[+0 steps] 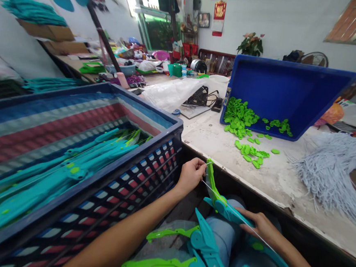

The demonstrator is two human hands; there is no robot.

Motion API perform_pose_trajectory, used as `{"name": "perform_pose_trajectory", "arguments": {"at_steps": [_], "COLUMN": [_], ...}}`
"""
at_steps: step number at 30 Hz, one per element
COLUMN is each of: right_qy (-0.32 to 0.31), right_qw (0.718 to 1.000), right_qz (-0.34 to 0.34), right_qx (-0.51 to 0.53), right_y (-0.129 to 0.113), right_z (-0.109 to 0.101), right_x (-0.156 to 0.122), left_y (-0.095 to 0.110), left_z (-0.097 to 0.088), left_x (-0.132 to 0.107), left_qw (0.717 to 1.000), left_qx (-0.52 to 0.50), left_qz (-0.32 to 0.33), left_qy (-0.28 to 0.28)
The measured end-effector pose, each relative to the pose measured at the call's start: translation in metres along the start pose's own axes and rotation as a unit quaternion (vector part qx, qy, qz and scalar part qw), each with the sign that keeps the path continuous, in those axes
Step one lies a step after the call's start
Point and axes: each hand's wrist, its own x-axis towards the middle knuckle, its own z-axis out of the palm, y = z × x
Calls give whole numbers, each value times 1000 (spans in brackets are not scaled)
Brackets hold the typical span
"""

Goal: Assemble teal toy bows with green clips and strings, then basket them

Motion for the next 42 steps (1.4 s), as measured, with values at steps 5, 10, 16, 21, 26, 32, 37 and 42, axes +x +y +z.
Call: {"name": "perform_pose_trajectory", "arguments": {"at_steps": [5, 10, 16, 21, 26, 32, 37, 42], "right_qy": [-16, -6, 88, 224, 158, 139, 157, 290], "right_qw": [1000, 999, 994, 961, 972, 964, 950, 929], "right_qz": [11, 8, -52, -159, -150, -108, -82, -47], "right_qx": [-12, -35, -34, 23, 93, 197, 258, 226], "right_y": [-1, -3, -22, -78, -98, -94, -93, -85], "right_z": [1, 8, -6, -33, -28, -18, -15, -22], "right_x": [1, -7, 4, 63, 102, 98, 92, 102], "left_y": [-2, 3, 13, 4, -4, 2, 9, 18], "left_z": [4, 1, -7, -2, -10, -10, -12, -15], "left_x": [2, 6, -5, -24, -32, -33, -42, -53], "left_qw": [999, 987, 970, 978, 979, 978, 988, 968], "left_qx": [-23, -133, -167, -106, -100, -88, 89, 155], "left_qz": [-4, -44, -81, -66, -76, -80, 9, 160], "left_qy": [-25, -83, -156, -170, -159, -170, -127, -115]}}
